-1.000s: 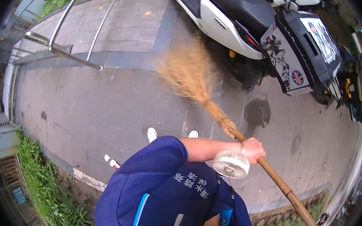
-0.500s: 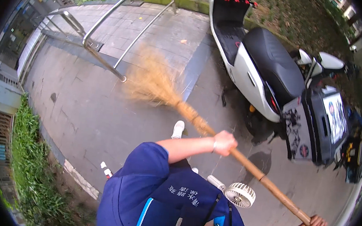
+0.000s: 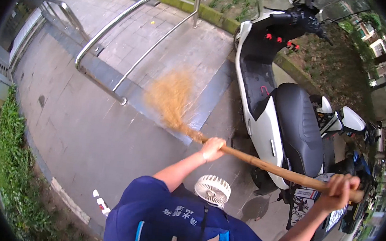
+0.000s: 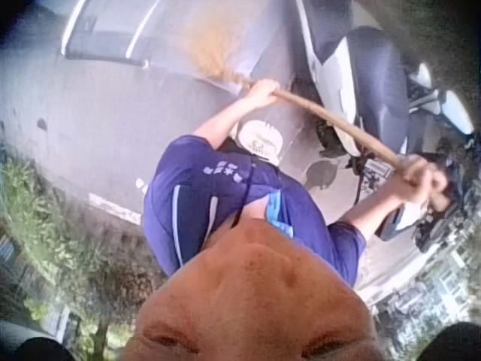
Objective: The person uses a large broom to sweep leaves and debris on an asphalt road and a paved walkway near parked scooters.
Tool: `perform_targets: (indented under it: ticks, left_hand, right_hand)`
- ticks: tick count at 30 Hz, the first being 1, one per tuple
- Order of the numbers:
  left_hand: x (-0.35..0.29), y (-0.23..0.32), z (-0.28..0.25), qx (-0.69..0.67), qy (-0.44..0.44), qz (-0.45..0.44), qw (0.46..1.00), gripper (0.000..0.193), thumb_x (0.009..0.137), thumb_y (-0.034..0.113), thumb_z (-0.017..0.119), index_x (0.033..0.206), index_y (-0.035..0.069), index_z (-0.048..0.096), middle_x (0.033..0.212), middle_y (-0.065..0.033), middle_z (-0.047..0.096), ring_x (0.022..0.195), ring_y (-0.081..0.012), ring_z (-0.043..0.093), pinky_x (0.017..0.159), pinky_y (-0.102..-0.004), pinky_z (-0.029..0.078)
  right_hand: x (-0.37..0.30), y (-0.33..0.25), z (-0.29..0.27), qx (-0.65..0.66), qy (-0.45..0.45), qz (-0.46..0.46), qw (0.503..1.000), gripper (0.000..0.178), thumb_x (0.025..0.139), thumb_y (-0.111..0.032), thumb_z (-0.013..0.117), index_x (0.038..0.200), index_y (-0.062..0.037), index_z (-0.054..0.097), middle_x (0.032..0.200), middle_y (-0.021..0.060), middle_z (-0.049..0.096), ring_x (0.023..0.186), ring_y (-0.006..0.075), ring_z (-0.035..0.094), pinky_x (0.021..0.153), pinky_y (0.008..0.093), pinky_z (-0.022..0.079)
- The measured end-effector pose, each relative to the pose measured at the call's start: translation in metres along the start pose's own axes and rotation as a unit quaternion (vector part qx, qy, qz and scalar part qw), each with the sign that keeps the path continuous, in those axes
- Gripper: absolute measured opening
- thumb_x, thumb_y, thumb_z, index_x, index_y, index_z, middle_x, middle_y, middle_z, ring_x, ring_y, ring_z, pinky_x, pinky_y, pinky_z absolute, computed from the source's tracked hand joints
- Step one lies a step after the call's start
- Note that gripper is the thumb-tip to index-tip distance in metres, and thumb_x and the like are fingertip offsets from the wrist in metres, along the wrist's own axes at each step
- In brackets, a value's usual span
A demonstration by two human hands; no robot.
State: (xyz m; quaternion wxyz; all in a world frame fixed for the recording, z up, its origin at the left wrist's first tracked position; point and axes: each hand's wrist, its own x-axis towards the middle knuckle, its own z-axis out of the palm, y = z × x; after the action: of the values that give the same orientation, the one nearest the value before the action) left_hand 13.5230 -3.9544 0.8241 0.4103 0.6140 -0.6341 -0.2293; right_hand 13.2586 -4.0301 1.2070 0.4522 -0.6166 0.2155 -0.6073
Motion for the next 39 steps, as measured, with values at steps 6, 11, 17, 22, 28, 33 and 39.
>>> perform_targets:
  ticks: [6, 11, 17, 22, 28, 33, 39]
  left_hand:
    - [-0.194, -0.063, -0.044, 0.074, -0.156, -0.408, 0.897, 0.032, 0.071, 0.047, 0.066, 0.083, 0.018, 0.067, 0.085, -0.0117, 0.066, 0.085, -0.0320, 0.063, 0.070, -0.0437, 0.050]
    - [-0.214, -0.043, -0.141, 0.206, -0.061, -0.448, 0.868, 0.026, 0.068, 0.041, 0.066, 0.073, 0.016, 0.066, 0.073, -0.0115, 0.064, 0.074, -0.0333, 0.063, 0.066, -0.0450, 0.049]
    - [-0.156, -0.026, -0.255, 0.248, 0.101, -0.275, 0.924, 0.011, 0.059, 0.022, 0.064, 0.062, 0.013, 0.057, 0.060, -0.0083, 0.058, 0.062, -0.0331, 0.059, 0.054, -0.0454, 0.045]
    - [-0.123, -0.144, -0.347, 0.190, 0.113, -0.186, 0.957, 0.011, 0.061, 0.018, 0.065, 0.066, 0.012, 0.057, 0.067, -0.0097, 0.059, 0.072, -0.0317, 0.059, 0.064, -0.0437, 0.046]
    - [-0.271, -0.284, -0.444, 0.151, 0.126, -0.345, 0.918, 0.007, 0.066, 0.021, 0.064, 0.067, 0.014, 0.061, 0.071, -0.0092, 0.062, 0.078, -0.0303, 0.061, 0.070, -0.0430, 0.048]
    - [-0.331, -0.295, -0.607, 0.195, 0.069, -0.404, 0.891, 0.012, 0.059, 0.025, 0.062, 0.067, 0.016, 0.065, 0.065, -0.0097, 0.062, 0.068, -0.0327, 0.062, 0.063, -0.0448, 0.050]
    - [-0.281, -0.310, -0.804, 0.274, 0.133, -0.280, 0.910, 0.012, 0.058, 0.026, 0.063, 0.061, 0.016, 0.060, 0.060, -0.0085, 0.059, 0.062, -0.0320, 0.060, 0.056, -0.0451, 0.046]
  right_hand:
    - [-0.009, 0.164, 0.081, 0.003, 0.081, 0.348, 0.934, 0.013, 0.080, -0.004, 0.054, 0.083, -0.0136, 0.047, 0.051, -0.0041, 0.033, 0.036, 0.0082, 0.033, 0.037, 0.0263, 0.033]
    - [-0.022, 0.252, 0.110, 0.267, 0.031, 0.367, 0.891, 0.013, 0.079, -0.005, 0.059, 0.085, -0.0128, 0.050, 0.050, -0.0034, 0.034, 0.037, 0.0114, 0.035, 0.041, 0.0296, 0.036]
    - [0.047, 0.180, 0.144, 0.267, 0.015, 0.236, 0.934, 0.016, 0.086, -0.004, 0.054, 0.102, -0.0046, 0.053, 0.059, -0.0040, 0.034, 0.047, 0.0055, 0.032, 0.046, 0.0220, 0.029]
    - [0.019, 0.135, 0.266, 0.331, -0.188, 0.057, 0.923, 0.037, 0.087, -0.005, 0.051, 0.122, -0.0008, 0.040, 0.065, 0.0020, 0.039, 0.044, 0.0086, 0.037, 0.040, 0.0217, 0.037]
    - [-0.050, 0.195, 0.532, 0.317, -0.220, 0.158, 0.909, 0.013, 0.084, -0.006, 0.052, 0.093, -0.0066, 0.044, 0.057, 0.0014, 0.037, 0.038, 0.0104, 0.036, 0.036, 0.0267, 0.039]
    - [-0.029, 0.201, 0.679, 0.332, -0.210, 0.279, 0.876, 0.008, 0.085, -0.007, 0.054, 0.092, -0.0079, 0.050, 0.057, -0.0011, 0.035, 0.042, 0.0096, 0.032, 0.041, 0.0283, 0.035]
    - [0.039, 0.175, 0.792, 0.344, -0.212, 0.179, 0.897, 0.010, 0.091, -0.008, 0.048, 0.099, -0.0026, 0.052, 0.064, -0.0003, 0.039, 0.045, 0.0066, 0.033, 0.043, 0.0221, 0.034]
